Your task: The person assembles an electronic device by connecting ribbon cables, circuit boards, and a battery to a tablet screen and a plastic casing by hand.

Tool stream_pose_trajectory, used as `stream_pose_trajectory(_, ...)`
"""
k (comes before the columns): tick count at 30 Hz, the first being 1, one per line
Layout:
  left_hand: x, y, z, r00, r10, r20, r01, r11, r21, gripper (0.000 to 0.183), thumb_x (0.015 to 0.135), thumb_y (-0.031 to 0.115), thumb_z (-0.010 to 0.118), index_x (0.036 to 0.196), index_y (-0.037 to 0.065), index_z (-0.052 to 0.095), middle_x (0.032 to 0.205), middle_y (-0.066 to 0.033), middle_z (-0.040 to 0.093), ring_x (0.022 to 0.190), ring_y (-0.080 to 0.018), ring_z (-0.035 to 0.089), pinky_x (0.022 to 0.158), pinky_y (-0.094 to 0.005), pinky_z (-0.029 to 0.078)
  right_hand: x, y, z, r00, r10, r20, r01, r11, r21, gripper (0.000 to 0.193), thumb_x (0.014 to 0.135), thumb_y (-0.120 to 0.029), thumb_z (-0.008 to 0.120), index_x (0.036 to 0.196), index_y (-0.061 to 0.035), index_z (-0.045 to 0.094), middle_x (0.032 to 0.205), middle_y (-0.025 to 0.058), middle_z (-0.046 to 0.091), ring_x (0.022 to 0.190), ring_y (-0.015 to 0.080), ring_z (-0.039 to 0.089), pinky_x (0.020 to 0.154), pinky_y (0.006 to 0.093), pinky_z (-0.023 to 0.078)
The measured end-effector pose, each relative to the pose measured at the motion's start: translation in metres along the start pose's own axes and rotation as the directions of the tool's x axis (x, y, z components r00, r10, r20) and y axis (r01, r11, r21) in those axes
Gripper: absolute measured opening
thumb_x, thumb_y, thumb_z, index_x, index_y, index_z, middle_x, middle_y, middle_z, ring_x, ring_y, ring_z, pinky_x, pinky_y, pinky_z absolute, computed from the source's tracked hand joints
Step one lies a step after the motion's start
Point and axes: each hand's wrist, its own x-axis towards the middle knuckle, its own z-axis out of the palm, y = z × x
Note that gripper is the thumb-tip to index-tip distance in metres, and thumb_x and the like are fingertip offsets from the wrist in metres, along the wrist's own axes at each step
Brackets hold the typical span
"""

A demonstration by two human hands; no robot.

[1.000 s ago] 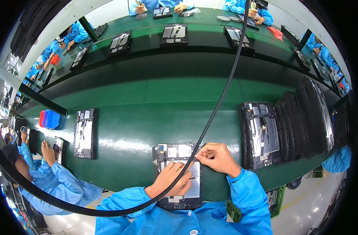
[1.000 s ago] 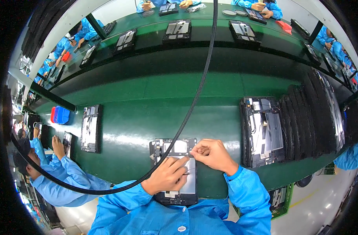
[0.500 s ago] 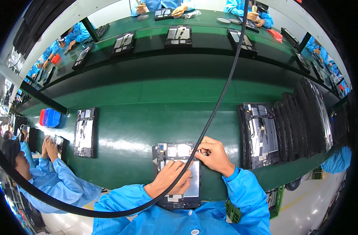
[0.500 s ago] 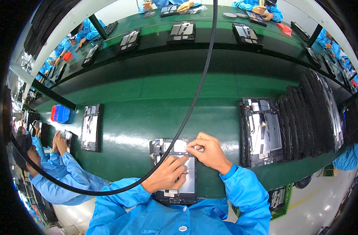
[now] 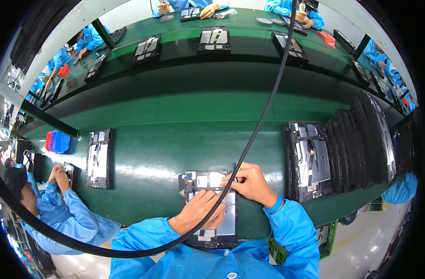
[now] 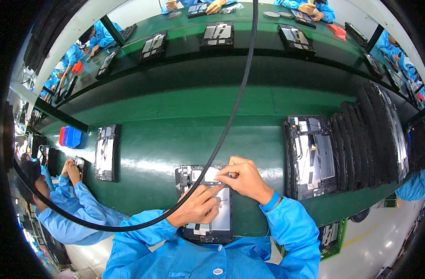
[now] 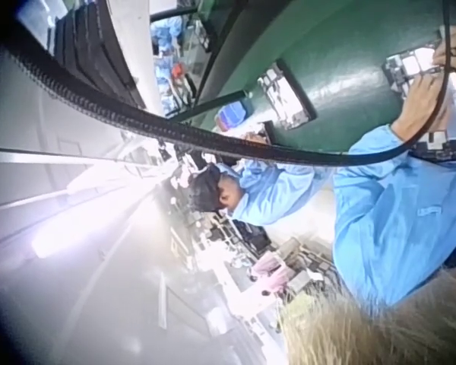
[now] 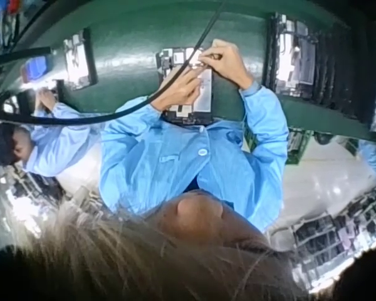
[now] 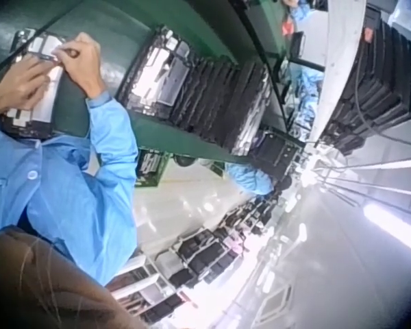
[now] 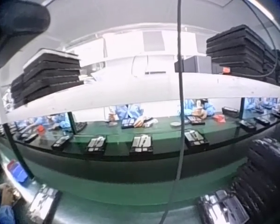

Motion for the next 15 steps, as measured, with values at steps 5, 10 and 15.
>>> stream_pose_trajectory(5,0.004,-0.001,-0.002,1.0,0.001,-0.014,-0.001,1.0,0.002,0.013,0.077,0.011,0.074,0.082,0.005,0.063,0.1,-0.015,0.067,0.083,-0.0267,0.058,0.071,-0.0393,0.045,0.0,0.004,0.004,0.998,-0.051,-0.04,0.051,0.999,-0.015,0.013,0.082,-0.015,0.095,0.095,-0.0128,0.09,0.068,0.0044,0.051,0.062,0.0169,0.047,0.056,0.0371,0.034)
stream_pose_trajectory(10,0.006,-0.004,-0.003,0.999,-0.006,-0.037,0.004,0.998,-0.057,0.015,0.076,0.005,0.074,0.088,-0.001,0.068,0.102,-0.0162,0.068,0.084,-0.0274,0.059,0.072,-0.0401,0.049,0.003,-0.002,-0.002,0.999,-0.04,0.011,0.04,0.999,-0.014,0.02,0.085,-0.011,0.091,0.104,-0.0112,0.089,0.063,0.0032,0.051,0.061,0.0162,0.046,0.057,0.0367,0.035)
stream_pose_trajectory(15,0.007,-0.002,-0.003,0.997,-0.065,-0.042,0.06,0.991,-0.121,0.024,0.076,0.002,0.074,0.098,-0.007,0.071,0.109,-0.0167,0.07,0.084,-0.0274,0.059,0.072,-0.0397,0.05,-0.003,-0.031,-0.028,0.959,0.175,0.225,-0.188,0.981,0.039,0.051,0.089,-0.004,0.084,0.139,-0.0092,0.077,0.059,-0.0038,0.043,0.058,0.0065,0.04,0.057,0.0304,0.033)
